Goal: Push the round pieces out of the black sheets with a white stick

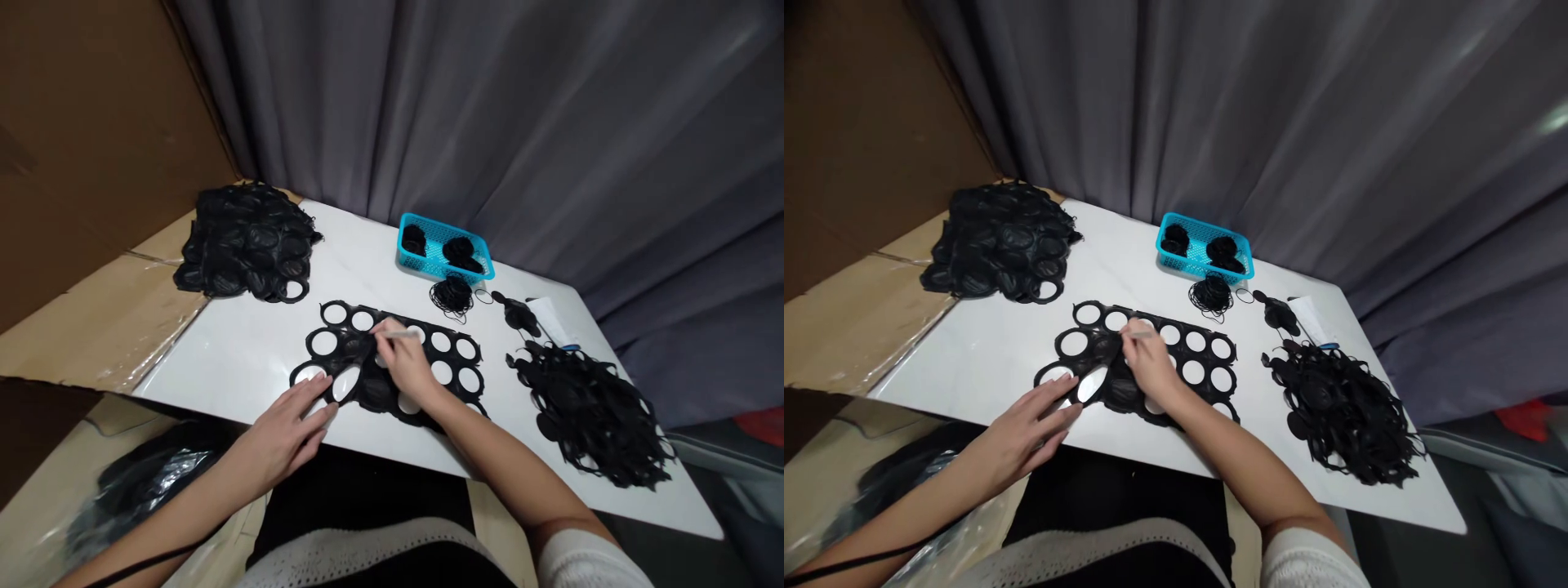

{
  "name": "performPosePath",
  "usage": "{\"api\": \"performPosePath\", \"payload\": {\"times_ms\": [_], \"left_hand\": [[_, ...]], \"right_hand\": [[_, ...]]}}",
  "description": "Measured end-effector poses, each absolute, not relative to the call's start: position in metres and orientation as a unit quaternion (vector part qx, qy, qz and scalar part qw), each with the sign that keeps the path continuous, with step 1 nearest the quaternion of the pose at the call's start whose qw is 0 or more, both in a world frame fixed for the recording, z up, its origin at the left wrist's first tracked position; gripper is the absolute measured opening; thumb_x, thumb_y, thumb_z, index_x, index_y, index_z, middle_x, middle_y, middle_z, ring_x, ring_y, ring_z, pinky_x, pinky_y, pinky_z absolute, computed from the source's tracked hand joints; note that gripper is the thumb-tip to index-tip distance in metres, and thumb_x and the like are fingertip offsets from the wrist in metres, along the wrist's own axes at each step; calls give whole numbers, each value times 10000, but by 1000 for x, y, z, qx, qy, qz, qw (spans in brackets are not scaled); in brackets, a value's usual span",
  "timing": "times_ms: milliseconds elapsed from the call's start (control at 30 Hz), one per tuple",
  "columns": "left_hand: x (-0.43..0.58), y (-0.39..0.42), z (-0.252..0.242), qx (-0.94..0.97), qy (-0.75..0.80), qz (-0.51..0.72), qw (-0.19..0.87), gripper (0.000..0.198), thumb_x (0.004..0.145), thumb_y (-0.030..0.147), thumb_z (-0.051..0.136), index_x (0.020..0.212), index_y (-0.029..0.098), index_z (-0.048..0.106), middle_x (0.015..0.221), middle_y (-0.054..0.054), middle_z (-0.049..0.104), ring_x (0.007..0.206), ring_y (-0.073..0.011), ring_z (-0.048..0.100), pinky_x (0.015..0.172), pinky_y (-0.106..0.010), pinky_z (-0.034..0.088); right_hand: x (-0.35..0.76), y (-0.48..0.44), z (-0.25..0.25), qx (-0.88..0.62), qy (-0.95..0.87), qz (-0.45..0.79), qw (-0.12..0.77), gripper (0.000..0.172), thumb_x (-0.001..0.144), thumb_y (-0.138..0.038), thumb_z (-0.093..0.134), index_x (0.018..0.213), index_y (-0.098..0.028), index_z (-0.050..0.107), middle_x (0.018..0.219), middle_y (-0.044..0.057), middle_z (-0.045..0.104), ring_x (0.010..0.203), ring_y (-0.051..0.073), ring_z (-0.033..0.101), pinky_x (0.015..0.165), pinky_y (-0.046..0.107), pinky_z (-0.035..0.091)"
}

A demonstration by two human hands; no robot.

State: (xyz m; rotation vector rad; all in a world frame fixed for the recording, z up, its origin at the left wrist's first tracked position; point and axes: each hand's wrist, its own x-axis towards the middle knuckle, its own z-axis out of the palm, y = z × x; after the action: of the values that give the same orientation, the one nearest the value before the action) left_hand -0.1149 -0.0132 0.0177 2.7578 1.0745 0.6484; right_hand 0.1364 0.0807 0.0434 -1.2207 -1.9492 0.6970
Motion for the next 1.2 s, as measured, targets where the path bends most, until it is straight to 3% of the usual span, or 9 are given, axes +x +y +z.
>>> {"api": "performPosePath", "payload": {"times_ms": [100, 200, 333, 500, 667, 1200], "left_hand": [[-116, -8, 23, 906, 363, 207, 68, 265, 992, 224, 522, 1239, 229, 620, 1444, -128, 541, 1383, -307, 483, 1099, -478, 473], [-108, 7, 26, 891, 389, 222, 70, 245, 999, 285, 541, 1215, 221, 637, 1359, -118, 607, 1324, -293, 539, 1073, -465, 493], [-96, 32, 21, 889, 390, 237, 42, 368, 1021, 314, 504, 1349, 171, 592, 1477, -159, 539, 1396, -309, 489, 1127, -487, 456], [-101, 40, 12, 909, 369, 192, 26, 415, 1024, 316, 507, 1424, 220, 557, 1555, -136, 471, 1445, -317, 436, 1156, -507, 424], [-106, 39, 11, 914, 362, 183, 31, 415, 1016, 291, 517, 1425, 239, 558, 1602, -118, 407, 1471, -330, 392, 1168, -515, 403], [-104, 38, 10, 914, 363, 178, 24, 426, 1005, 273, 516, 1426, 219, 551, 1592, -149, 414, 1471, -344, 388, 1155, -531, 414]], "right_hand": [[148, 106, 48, -482, -747, 266, 373, 137, 981, -202, 441, 928, -206, 567, 836, 22, 603, 721, 180, 559, 739, 320, 461], [144, 111, 44, -410, -795, 293, 338, 131, 978, -203, 445, 915, -209, 560, 923, 49, 631, 865, 196, 601, 816, 325, 471], [133, 106, 37, -348, -838, 320, 274, 78, 963, -183, 492, 936, -211, 560, 1009, 62, 630, 956, 197, 596, 893, 339, 472], [135, 105, 39, -345, -822, 377, 252, 145, 955, -216, 562, 811, -205, 545, 1103, 55, 601, 994, 180, 591, 927, 332, 470], [135, 105, 42, -351, -815, 393, 241, 146, 940, -202, 598, 801, -202, 554, 1120, 46, 582, 999, 177, 579, 934, 331, 466], [134, 101, 41, -351, -824, 378, 236, 98, 948, -188, 608, 861, -205, 568, 1125, 51, 560, 1033, 183, 555, 959, 344, 454]]}}
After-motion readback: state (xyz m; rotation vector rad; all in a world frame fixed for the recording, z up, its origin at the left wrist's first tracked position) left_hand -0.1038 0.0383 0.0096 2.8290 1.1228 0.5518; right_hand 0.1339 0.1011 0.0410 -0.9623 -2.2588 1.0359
